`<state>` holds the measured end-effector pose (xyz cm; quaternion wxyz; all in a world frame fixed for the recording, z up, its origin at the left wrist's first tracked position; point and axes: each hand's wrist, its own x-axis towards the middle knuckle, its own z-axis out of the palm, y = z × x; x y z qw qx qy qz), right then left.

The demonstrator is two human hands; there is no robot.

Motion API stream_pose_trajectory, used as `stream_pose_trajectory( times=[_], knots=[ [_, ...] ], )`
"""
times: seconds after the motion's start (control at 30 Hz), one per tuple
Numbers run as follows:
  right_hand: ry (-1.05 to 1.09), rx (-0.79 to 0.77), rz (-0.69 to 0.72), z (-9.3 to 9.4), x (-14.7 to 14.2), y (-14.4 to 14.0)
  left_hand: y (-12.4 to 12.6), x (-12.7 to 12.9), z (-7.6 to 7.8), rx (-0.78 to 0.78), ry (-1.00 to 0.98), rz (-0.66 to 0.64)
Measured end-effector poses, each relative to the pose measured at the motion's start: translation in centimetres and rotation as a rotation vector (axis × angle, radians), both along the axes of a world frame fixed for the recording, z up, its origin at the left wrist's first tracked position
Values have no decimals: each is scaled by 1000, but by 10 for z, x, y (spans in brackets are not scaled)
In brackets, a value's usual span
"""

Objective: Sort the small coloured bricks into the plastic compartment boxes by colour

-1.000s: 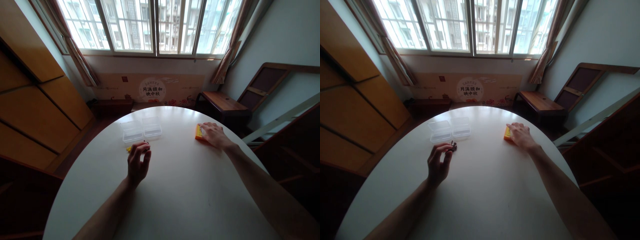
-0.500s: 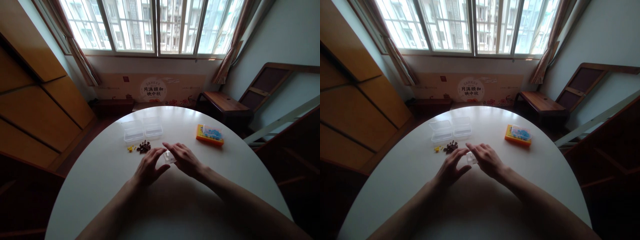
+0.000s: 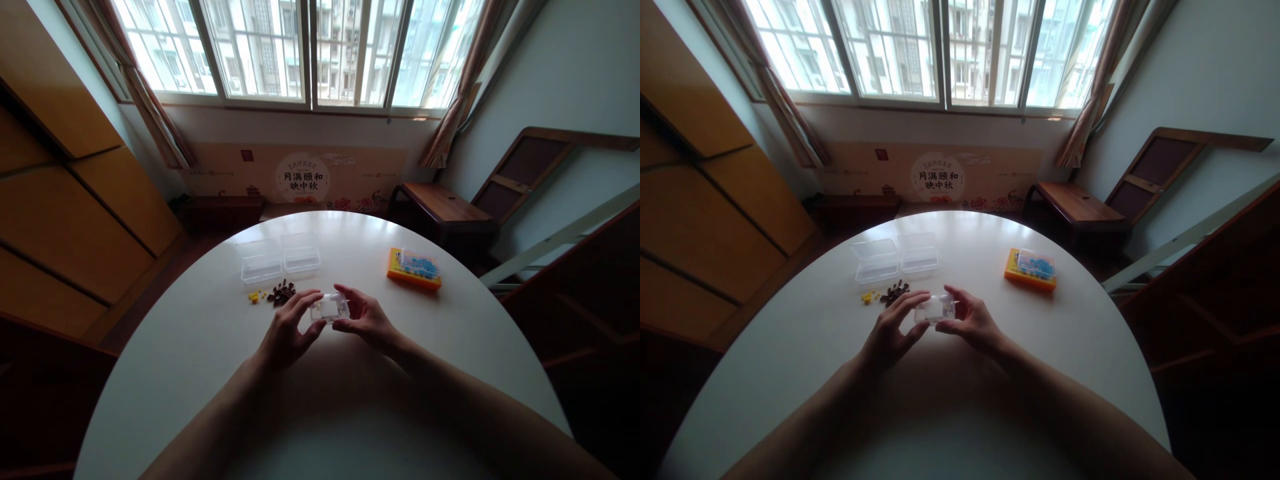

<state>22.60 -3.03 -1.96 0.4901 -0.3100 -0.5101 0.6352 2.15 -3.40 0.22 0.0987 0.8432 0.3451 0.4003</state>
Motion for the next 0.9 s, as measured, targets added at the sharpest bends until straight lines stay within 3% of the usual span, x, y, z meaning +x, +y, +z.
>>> stream_pose_trajectory(
  times=[0.33, 0.63, 0.9],
  knots=[
    [114, -68, 2, 1, -6, -7, -3, 3, 3, 265, 148, 52],
    [117, -81, -31, 11, -6, -10, -5, 9, 4, 242, 99, 105],
    [144, -219, -66, 12, -13, -13, -6, 10, 5, 297, 152, 137]
  ],
)
